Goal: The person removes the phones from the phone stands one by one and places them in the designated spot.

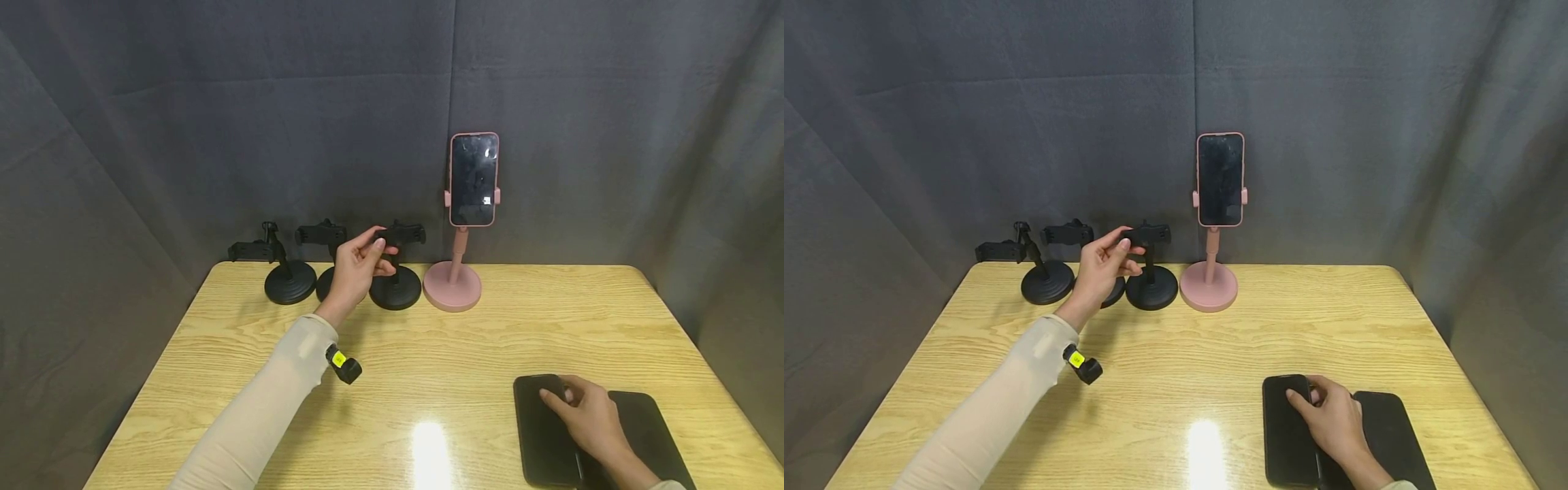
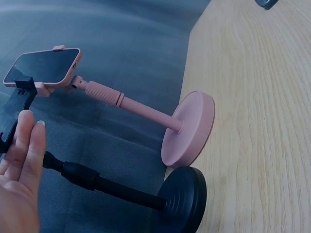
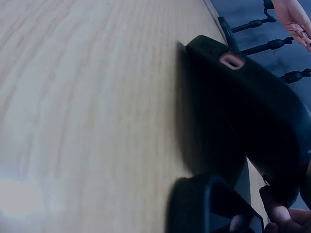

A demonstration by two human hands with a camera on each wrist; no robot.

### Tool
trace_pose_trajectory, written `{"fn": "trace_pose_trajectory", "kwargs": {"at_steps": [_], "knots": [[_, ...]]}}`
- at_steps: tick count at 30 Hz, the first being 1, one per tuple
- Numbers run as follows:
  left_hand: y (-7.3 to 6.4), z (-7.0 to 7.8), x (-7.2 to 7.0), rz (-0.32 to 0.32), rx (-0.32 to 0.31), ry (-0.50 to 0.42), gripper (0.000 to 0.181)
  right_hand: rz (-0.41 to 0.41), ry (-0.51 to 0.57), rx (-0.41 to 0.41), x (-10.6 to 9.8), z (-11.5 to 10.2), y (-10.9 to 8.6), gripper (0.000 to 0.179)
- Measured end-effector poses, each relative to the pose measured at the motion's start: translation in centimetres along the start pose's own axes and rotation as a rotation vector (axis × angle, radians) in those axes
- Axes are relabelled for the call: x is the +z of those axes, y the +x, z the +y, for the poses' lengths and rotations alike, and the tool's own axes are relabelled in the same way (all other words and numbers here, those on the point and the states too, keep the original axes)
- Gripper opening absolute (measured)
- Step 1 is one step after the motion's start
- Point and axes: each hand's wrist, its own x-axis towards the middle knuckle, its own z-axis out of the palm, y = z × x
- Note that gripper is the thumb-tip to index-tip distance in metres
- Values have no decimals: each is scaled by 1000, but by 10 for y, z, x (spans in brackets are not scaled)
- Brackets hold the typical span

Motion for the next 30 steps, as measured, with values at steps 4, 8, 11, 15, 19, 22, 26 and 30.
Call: {"fn": "trace_pose_trajectory", "kwargs": {"at_steps": [4, 8, 11, 15, 19, 22, 26, 30], "knots": [[0, 0, 0, 2, -4, 8, 39, 41, -77, -25, 2, 0, 1, 64], [0, -1, 1, 7, -11, 22, 37, 87, -132, -62, 6, 2, 0, 60], [-1, -1, 1, 5, -10, 31, 38, 110, -150, -73, 7, 4, 0, 59], [-1, 0, 1, 6, -13, 30, 38, 128, -171, -86, 8, 6, -1, 62], [-1, 0, 0, 12, -15, 19, 37, 133, -185, -112, 6, 9, -1, 62], [-1, 0, 0, 12, -16, 23, 37, 140, -198, -133, 6, 9, 0, 61], [0, 0, -1, 7, -12, 24, 38, 148, -203, -147, 8, 10, 1, 58], [1, -2, -2, 12, -14, 26, 39, 141, -199, -141, 8, 9, 3, 57]]}}
